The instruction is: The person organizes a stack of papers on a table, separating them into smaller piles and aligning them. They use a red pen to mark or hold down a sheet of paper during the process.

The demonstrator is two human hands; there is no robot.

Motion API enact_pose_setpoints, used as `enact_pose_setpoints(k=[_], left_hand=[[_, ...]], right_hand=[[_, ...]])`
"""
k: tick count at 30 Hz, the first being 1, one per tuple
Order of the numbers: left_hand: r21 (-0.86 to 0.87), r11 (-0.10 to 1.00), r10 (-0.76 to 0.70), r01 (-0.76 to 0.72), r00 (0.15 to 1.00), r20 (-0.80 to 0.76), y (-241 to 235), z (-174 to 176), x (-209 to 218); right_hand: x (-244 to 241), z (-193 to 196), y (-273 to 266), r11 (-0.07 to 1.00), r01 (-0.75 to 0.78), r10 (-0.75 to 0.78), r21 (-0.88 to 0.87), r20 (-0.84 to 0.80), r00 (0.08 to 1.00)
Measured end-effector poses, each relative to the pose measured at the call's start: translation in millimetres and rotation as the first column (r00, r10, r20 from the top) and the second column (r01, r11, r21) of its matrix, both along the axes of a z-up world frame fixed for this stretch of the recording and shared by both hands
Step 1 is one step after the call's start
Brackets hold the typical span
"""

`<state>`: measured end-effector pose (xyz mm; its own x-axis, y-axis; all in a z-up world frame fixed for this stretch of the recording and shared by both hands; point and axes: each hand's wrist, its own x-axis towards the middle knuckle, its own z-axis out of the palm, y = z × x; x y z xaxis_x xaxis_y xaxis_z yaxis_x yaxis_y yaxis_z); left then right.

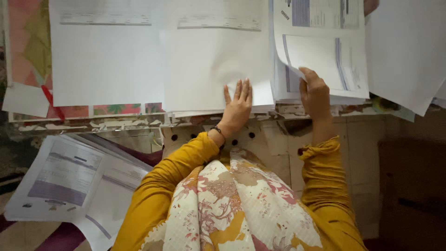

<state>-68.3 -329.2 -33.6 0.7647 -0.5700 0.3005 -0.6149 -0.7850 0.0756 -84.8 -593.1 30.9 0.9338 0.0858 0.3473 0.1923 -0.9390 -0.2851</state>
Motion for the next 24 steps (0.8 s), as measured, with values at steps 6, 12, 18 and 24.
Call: enact_pose_setpoints(k=[6,12,18,24], left_hand=[[-0.205,0.979,-0.065,0.001,0.949,-0.308,5,5,10],[-0.722,0.663,0.027,-0.197,0.97,-0.24,129,14,39],[-0.726,0.325,0.0,-0.607,0.767,-0.642,226,14,46],[-0.709,0.023,-0.31,-0.705,0.669,-0.675,220,10,57]], right_hand=[[49,34,101,0.902,-0.377,0.397,0.21,-0.061,0.916],[75,-9,210,0.846,-0.534,0.534,0.018,-0.007,0.846],[71,-29,296,0.818,-0.476,0.512,-0.322,0.034,0.858],[67,-24,318,0.839,-0.421,0.474,-0.343,0.082,0.877]])
